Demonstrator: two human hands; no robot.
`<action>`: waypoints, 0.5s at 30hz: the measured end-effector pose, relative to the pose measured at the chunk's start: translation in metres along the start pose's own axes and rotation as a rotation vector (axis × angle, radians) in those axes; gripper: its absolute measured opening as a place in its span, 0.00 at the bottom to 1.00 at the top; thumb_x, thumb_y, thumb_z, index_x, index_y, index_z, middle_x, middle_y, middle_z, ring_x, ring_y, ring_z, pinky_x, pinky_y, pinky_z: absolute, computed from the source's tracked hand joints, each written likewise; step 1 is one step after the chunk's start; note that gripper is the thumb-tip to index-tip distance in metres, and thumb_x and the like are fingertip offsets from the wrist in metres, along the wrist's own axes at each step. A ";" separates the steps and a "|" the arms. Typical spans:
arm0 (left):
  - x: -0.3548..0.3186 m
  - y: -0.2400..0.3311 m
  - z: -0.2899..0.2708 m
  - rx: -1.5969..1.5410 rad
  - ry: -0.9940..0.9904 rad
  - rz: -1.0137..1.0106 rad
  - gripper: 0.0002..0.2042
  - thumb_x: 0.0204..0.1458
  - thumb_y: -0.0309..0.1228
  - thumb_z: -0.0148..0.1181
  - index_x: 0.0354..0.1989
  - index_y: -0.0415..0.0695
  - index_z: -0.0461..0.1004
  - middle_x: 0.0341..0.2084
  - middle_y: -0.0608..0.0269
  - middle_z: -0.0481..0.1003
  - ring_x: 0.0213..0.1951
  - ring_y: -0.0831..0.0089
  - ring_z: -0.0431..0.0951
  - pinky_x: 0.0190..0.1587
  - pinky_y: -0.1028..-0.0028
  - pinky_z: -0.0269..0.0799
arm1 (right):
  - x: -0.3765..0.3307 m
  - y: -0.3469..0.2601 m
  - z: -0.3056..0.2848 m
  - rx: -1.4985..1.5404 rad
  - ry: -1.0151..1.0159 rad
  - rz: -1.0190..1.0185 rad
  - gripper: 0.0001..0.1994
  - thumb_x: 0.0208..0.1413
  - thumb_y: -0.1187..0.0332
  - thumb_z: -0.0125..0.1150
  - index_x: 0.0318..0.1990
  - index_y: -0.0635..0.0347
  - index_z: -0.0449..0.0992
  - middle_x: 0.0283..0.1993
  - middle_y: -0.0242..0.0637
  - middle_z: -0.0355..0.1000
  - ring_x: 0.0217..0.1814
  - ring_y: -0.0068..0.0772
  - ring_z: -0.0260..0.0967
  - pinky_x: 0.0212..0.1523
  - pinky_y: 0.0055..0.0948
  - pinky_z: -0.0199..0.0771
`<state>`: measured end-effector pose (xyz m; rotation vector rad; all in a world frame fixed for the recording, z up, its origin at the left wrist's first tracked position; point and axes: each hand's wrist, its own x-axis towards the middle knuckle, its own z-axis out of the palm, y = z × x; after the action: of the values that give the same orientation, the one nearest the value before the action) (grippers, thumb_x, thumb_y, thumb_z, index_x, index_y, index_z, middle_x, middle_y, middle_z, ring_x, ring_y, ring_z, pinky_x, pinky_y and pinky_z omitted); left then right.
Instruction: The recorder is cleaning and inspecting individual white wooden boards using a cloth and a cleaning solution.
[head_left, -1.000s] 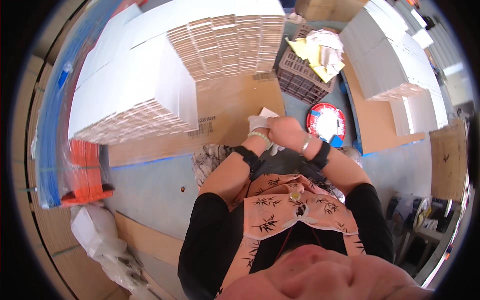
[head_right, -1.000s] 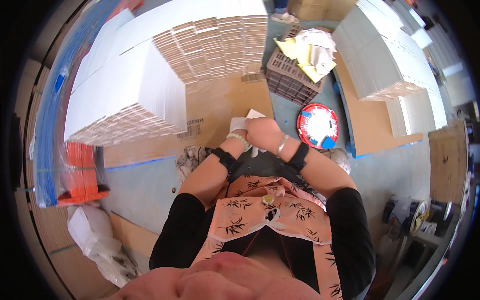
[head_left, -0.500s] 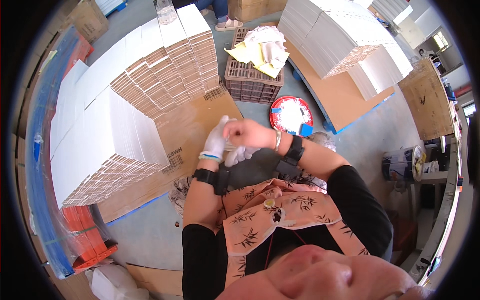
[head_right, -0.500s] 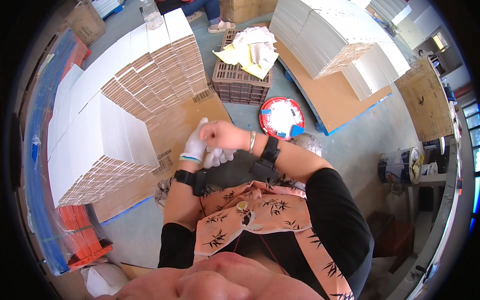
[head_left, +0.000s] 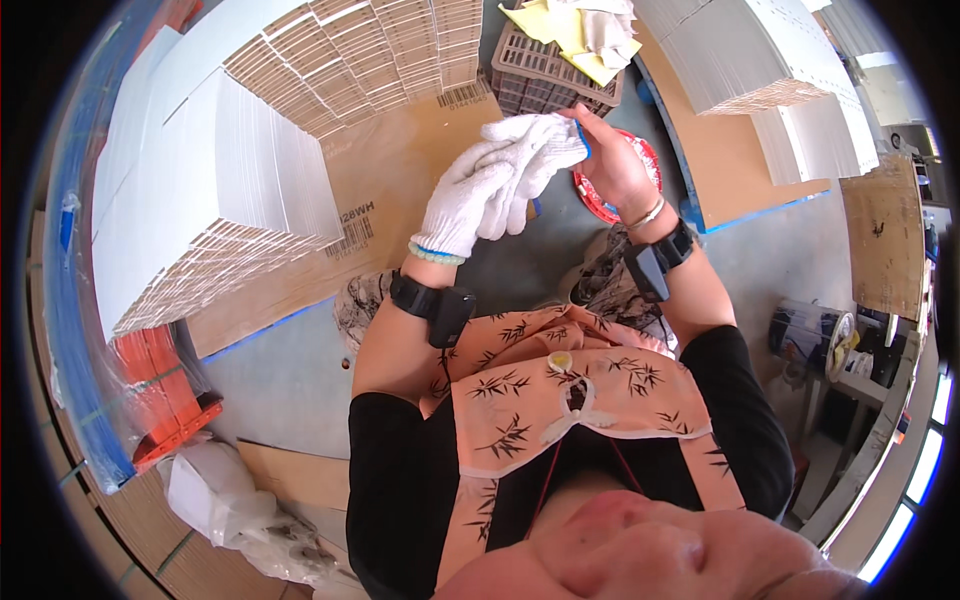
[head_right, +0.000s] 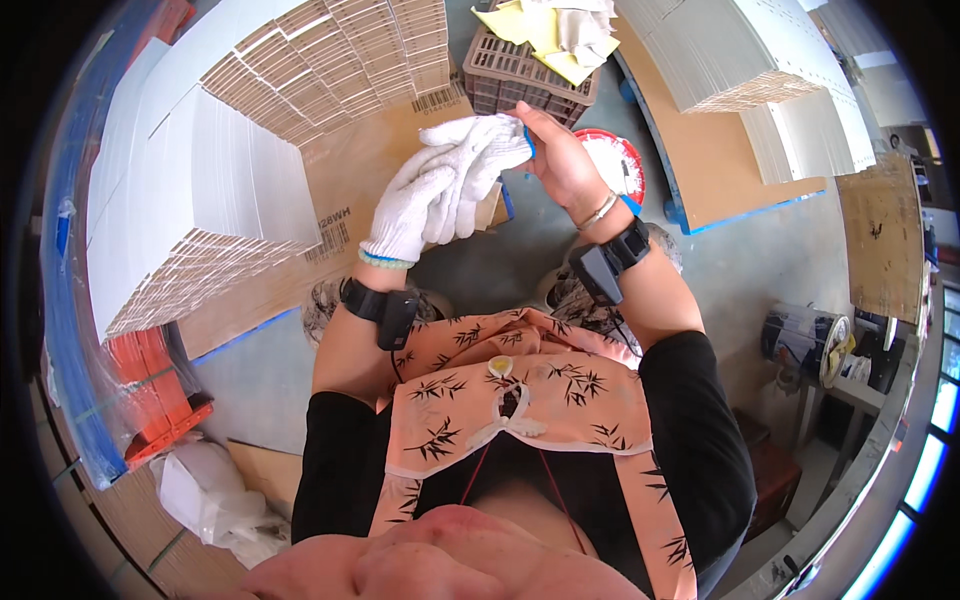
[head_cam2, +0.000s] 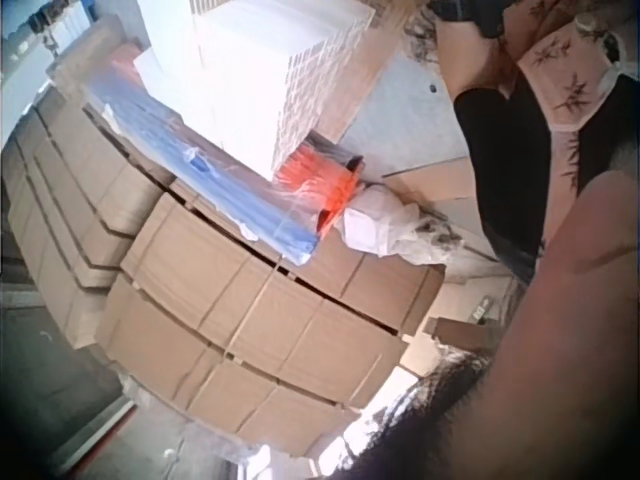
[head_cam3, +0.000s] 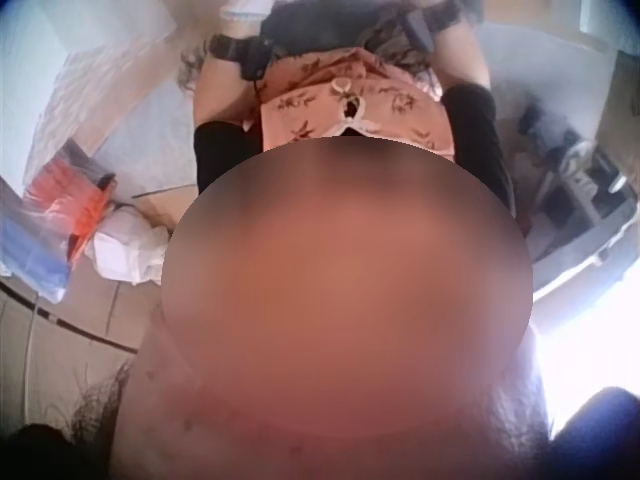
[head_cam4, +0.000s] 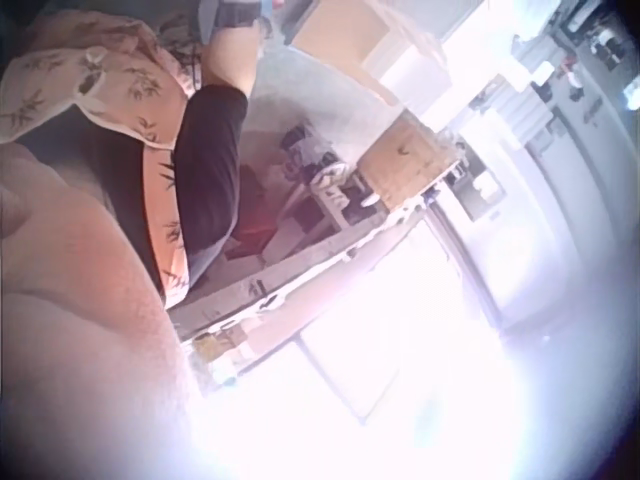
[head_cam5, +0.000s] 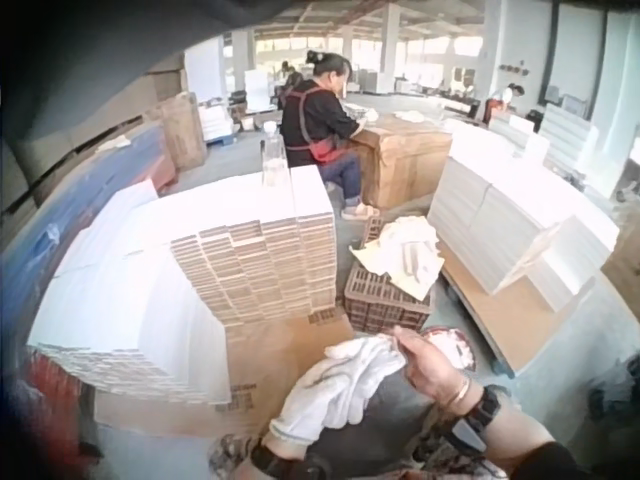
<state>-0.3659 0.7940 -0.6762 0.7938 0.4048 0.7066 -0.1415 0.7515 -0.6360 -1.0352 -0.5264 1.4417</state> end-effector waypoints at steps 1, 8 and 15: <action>-0.001 0.001 0.002 -0.012 0.037 -0.005 0.19 0.60 0.21 0.47 0.60 0.31 0.65 0.53 0.56 0.74 0.49 0.74 0.76 0.51 0.78 0.73 | -0.003 0.002 0.000 0.015 -0.049 0.049 0.15 0.65 0.63 0.54 0.51 0.65 0.73 0.48 0.38 0.76 0.49 0.27 0.74 0.46 0.28 0.76; -0.001 0.013 0.007 0.153 0.278 0.068 0.15 0.61 0.25 0.51 0.53 0.32 0.71 0.47 0.54 0.77 0.43 0.71 0.79 0.47 0.76 0.76 | -0.002 -0.004 -0.017 0.054 -0.055 -0.128 0.12 0.56 0.79 0.58 0.47 0.67 0.73 0.44 0.43 0.77 0.46 0.33 0.76 0.50 0.32 0.76; 0.009 0.019 0.000 0.168 0.526 0.031 0.10 0.59 0.31 0.58 0.42 0.36 0.77 0.27 0.58 0.79 0.30 0.71 0.81 0.32 0.76 0.77 | 0.006 -0.007 -0.034 -0.188 0.108 -0.276 0.10 0.56 0.78 0.59 0.46 0.65 0.73 0.40 0.38 0.77 0.39 0.27 0.75 0.40 0.26 0.76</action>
<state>-0.3677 0.8095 -0.6626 0.7664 0.9379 0.9192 -0.1089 0.7501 -0.6485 -1.1339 -0.7068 1.1025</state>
